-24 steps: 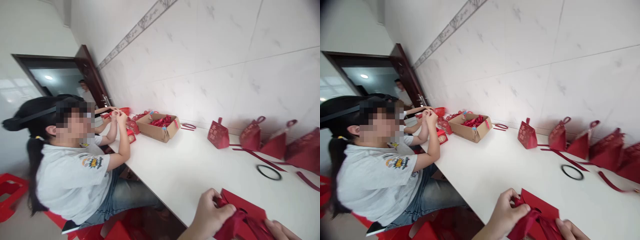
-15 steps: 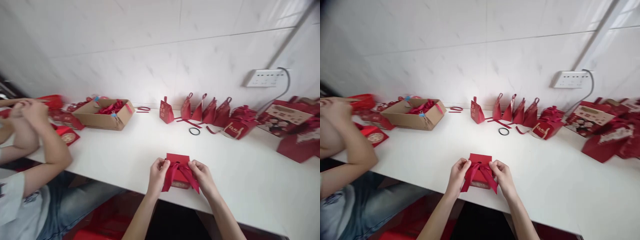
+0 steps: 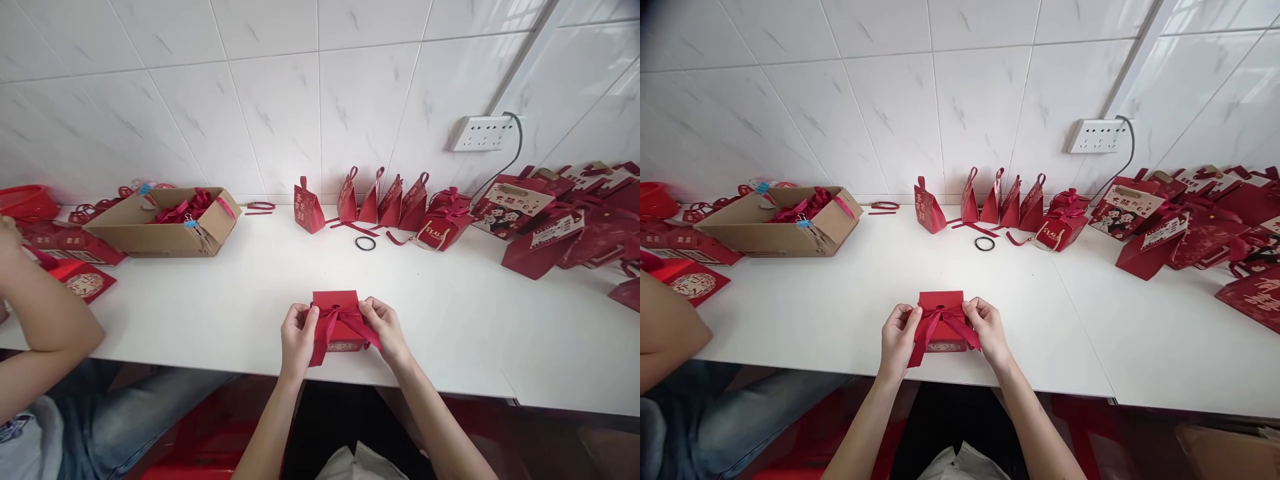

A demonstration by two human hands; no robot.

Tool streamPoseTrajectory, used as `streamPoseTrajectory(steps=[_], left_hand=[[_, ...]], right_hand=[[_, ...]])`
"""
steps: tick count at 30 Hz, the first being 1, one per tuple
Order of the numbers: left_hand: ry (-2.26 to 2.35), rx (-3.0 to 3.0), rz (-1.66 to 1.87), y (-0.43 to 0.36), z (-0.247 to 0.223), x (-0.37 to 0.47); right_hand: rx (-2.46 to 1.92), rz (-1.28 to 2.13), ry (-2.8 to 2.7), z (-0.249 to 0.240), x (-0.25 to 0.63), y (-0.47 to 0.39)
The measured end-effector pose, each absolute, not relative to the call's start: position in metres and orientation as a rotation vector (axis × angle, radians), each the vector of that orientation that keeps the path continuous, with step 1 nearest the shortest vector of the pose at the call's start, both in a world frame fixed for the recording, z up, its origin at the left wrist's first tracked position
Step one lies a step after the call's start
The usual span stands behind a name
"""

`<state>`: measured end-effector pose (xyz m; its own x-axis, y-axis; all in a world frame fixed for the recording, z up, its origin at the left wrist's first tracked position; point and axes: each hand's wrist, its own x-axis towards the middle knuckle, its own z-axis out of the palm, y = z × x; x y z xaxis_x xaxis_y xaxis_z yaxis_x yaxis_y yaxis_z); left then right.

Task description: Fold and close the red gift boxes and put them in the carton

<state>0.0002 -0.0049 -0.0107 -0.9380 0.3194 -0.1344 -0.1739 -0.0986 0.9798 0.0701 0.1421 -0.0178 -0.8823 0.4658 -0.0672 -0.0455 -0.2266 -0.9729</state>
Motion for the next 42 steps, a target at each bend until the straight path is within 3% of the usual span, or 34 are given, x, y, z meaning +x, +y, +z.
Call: streamPoseTrajectory(steps=[8, 13, 19, 24, 27, 32, 36, 42], left_hand=[[1.877, 0.209, 1.97, -0.013, 0.006, -0.019], [1.787, 0.308, 1.736, -0.009, 0.012, -0.019], [1.441, 0.508, 1.92, -0.018, -0.013, -0.009], [1.692, 0.289, 2.532, -0.025, -0.026, -0.01], [1.827, 0.249, 2.545, -0.021, -0.023, -0.008], [1.786, 0.426, 2.433, -0.008, -0.014, 0.005], [1.747, 0.487, 2.451, -0.006, -0.007, 0.009], [1.594, 0.557, 2.563, -0.019, 0.028, 0.0]], right_hand=[[-0.383, 1.995, -1.845, -0.013, 0.077, 0.168], [-0.022, 1.913, -2.245, -0.011, 0.086, 0.173], [-0.089, 1.829, -2.353, -0.015, 0.091, 0.167], [-0.411, 2.296, -1.507, -0.008, 0.09, 0.164], [-0.369, 2.711, -1.033, 0.003, 0.091, 0.156], [-0.128, 2.928, -1.055, 0.011, 0.097, 0.137], [-0.124, 2.537, -1.364, 0.013, 0.108, 0.135], [0.205, 1.306, -2.053, 0.047, 0.133, 0.162]])
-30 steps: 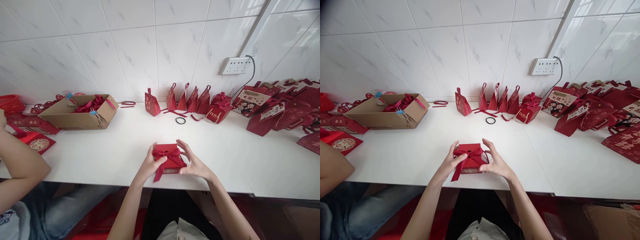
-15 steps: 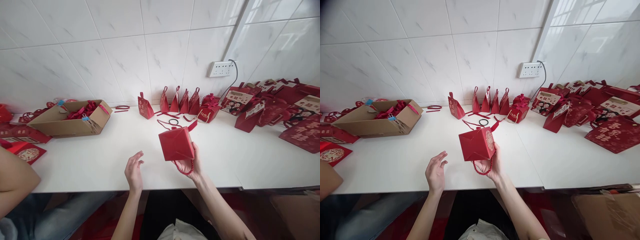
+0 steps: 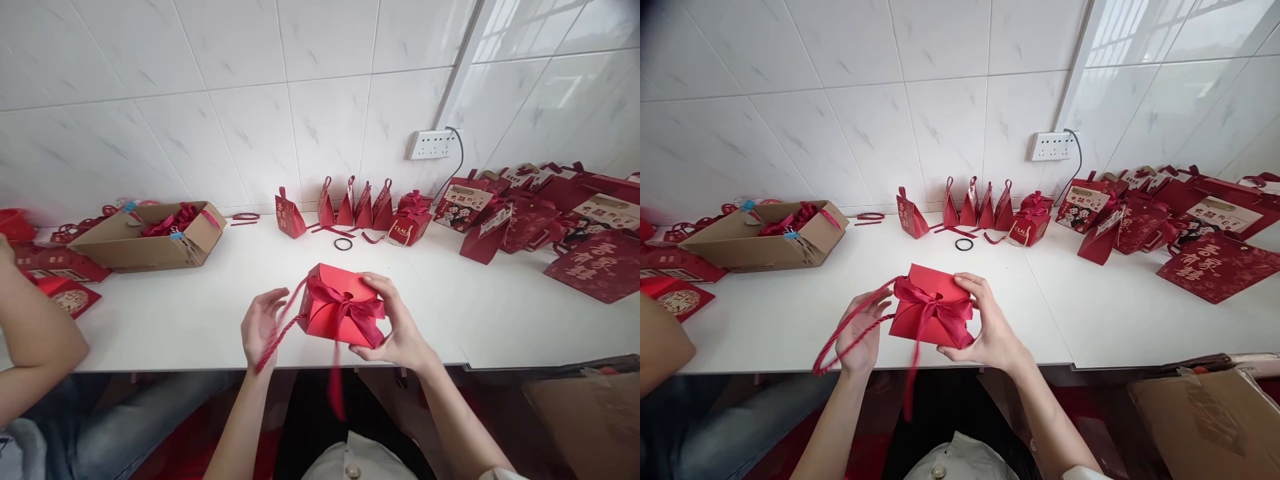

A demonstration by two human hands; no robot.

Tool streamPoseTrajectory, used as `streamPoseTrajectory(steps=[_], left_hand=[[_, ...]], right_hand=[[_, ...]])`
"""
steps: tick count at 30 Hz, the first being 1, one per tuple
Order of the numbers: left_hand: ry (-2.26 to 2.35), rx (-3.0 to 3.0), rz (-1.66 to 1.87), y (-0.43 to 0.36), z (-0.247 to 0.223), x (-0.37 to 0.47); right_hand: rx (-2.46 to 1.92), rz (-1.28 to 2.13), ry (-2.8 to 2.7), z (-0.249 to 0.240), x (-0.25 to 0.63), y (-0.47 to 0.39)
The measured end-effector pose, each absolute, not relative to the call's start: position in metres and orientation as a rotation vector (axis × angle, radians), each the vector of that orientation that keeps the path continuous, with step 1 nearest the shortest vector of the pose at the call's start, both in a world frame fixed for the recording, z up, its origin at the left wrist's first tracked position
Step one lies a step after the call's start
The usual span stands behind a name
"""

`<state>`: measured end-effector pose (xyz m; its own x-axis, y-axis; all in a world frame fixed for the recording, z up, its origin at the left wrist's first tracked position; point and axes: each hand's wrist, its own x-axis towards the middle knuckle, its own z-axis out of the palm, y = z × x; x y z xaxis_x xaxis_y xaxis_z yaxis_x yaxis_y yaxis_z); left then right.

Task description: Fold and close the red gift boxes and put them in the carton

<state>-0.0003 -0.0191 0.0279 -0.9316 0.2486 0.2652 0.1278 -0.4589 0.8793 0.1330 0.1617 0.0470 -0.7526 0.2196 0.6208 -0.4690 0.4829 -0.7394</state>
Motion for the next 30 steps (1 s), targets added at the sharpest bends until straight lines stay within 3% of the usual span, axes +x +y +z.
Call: streamPoseTrajectory(steps=[5, 9, 12, 16, 19, 22, 26, 30], left_hand=[[1.708, 0.826, 2.322, -0.025, 0.07, 0.007], [2.173, 0.872, 1.971, -0.02, 0.093, 0.023], [2.458, 0.967, 1.918, -0.014, 0.1, 0.038], [2.56, 1.771, 1.96, -0.01, 0.098, 0.055], [2.516, 2.416, 1.631, -0.01, 0.092, 0.06], [2.479, 2.656, 1.444, -0.008, 0.088, 0.064], [2.396, 2.595, 1.62, -0.007, 0.087, 0.066], [2.447, 1.675, 2.072, -0.006, 0.079, 0.052]], right_hand=[[0.311, 0.946, -2.233, 0.07, 0.139, 0.172], [0.325, 0.934, -2.239, 0.07, 0.14, 0.17], [0.32, 0.947, -2.23, 0.067, 0.141, 0.167], [0.275, 0.974, -2.206, 0.065, 0.142, 0.165], [0.244, 1.027, -2.176, 0.063, 0.143, 0.164], [0.235, 1.066, -2.157, 0.062, 0.146, 0.164], [0.228, 1.05, -2.15, 0.061, 0.15, 0.165], [0.156, 1.027, -2.168, 0.062, 0.161, 0.167]])
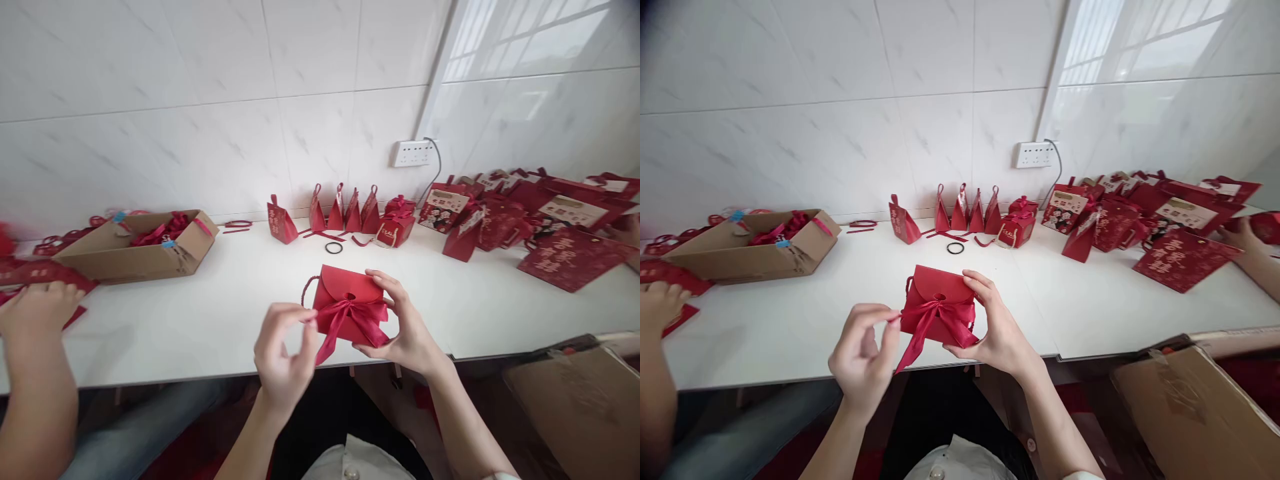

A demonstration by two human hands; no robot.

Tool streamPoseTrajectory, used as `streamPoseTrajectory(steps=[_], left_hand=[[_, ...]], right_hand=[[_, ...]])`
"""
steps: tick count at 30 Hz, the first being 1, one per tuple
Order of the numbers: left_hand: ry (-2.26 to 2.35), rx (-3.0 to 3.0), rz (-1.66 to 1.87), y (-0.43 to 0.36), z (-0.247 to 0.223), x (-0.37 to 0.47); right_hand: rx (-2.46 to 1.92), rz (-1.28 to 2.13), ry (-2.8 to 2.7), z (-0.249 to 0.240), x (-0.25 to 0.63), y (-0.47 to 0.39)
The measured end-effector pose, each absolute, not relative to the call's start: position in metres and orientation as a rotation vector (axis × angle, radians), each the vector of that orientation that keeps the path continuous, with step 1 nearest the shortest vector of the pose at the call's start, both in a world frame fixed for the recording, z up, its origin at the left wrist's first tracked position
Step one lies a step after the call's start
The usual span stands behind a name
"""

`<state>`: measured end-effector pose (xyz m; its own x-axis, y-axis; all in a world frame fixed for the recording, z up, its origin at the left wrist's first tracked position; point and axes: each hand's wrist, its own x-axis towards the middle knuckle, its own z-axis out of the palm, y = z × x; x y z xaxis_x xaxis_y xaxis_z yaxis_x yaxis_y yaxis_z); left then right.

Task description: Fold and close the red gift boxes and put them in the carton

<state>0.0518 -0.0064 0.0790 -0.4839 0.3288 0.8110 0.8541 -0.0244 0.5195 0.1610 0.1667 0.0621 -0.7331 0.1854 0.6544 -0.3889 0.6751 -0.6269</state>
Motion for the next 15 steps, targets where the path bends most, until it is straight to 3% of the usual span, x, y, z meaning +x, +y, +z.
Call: streamPoseTrajectory(steps=[3, 7, 10, 15], left_hand=[[-2.399, -0.939, -1.65, 0.001, 0.065, 0.029], [-2.868, -1.169, -1.404, 0.032, 0.042, 0.018], [-2.72, -1.664, -1.237, 0.067, 0.024, 0.035], [-1.966, -2.285, -1.166, 0.135, 0.004, 0.09]], right_hand=[[0.035, 0.999, -2.201, 0.062, 0.182, 0.172], [-0.315, 0.851, -2.309, 0.062, 0.233, 0.177], [-0.581, 0.813, -2.444, 0.065, 0.282, 0.175], [-0.894, 0.938, -2.491, 0.08, 0.375, 0.156]])
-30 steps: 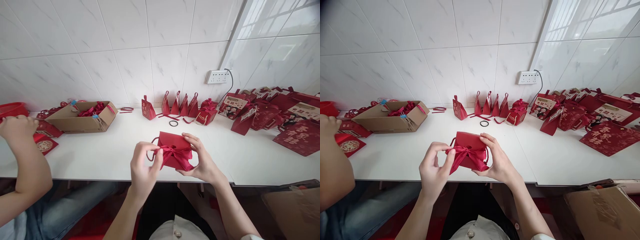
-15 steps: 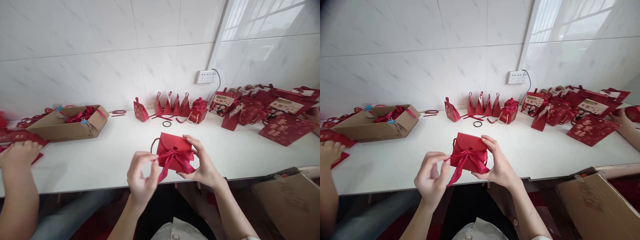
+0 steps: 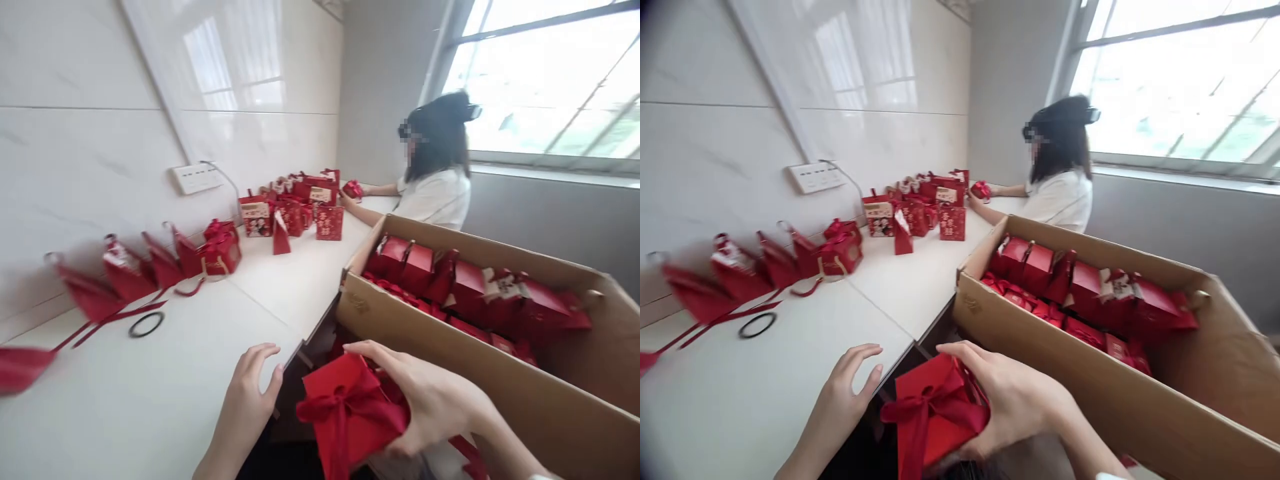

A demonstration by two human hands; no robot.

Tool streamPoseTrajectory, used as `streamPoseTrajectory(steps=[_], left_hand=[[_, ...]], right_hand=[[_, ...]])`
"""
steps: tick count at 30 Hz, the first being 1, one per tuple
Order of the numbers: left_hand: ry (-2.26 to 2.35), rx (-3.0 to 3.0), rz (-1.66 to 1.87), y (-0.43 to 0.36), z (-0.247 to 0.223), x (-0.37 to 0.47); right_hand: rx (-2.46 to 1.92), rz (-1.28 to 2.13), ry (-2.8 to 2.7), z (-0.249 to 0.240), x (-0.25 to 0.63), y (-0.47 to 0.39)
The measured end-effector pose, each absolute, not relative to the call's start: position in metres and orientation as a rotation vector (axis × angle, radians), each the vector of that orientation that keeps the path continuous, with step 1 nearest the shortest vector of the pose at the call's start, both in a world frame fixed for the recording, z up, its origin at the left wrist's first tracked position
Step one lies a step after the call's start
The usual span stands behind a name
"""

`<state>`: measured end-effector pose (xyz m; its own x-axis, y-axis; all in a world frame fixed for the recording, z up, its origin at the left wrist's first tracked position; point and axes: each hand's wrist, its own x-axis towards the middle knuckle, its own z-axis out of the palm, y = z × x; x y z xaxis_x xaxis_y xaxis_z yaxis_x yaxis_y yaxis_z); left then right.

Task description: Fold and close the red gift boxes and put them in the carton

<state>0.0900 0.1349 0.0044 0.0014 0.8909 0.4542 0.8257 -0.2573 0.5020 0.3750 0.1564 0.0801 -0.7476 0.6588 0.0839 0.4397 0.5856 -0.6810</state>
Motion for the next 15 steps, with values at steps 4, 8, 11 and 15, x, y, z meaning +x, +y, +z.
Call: streamPoseTrajectory(steps=[4, 8, 11, 15], left_hand=[[1.436, 2.673, 1.115, 0.193, 0.011, 0.154], [1.201, 2.934, 1.017, 0.245, 0.015, 0.217], [1.254, 2.886, 0.988, 0.272, 0.001, 0.246], [1.213, 2.753, 1.12, 0.285, -0.021, 0.255]], right_hand=[[-1.181, 0.713, -2.319, 0.093, 0.45, 0.134], [-1.497, 0.378, -1.902, 0.098, 0.497, 0.131], [-1.698, 0.085, -1.521, 0.098, 0.514, 0.15], [-1.849, -0.08, -1.359, 0.097, 0.525, 0.194]])
